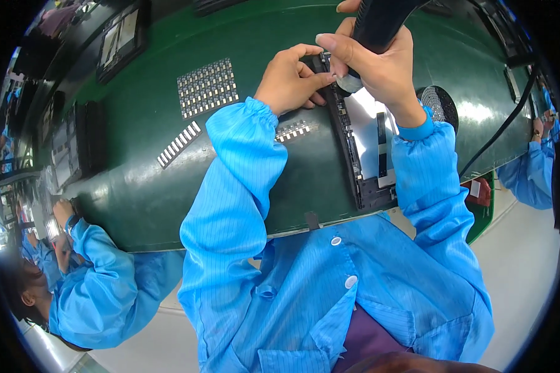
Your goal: Assembling components onto an electronic device using an electric screwdriver.
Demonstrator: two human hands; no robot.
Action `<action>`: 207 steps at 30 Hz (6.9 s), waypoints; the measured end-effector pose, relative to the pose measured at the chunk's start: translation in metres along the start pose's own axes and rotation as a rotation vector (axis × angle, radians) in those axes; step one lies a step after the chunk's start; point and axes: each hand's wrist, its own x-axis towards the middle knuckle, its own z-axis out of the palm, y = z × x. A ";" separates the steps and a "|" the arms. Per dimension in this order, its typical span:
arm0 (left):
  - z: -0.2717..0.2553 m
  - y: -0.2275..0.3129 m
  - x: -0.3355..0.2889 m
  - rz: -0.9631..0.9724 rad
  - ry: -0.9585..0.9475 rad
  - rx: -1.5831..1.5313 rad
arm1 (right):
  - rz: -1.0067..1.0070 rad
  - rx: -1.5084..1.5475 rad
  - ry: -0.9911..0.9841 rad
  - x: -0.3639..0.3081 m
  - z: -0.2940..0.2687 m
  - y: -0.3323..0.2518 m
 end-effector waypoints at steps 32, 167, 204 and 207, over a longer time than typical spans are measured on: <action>0.109 -0.018 -0.118 1.043 0.016 0.965 | -0.388 0.098 0.516 -0.046 -0.082 -0.049; -0.022 -0.018 -0.129 -0.142 0.311 0.333 | -0.383 -0.207 0.242 -0.067 -0.109 -0.047; 0.010 -0.007 -0.015 0.155 0.297 0.105 | -0.303 -0.111 -0.062 -0.005 0.000 -0.027; 0.002 0.000 -0.012 -0.048 0.243 -0.041 | -0.072 -0.002 0.035 0.000 0.017 -0.026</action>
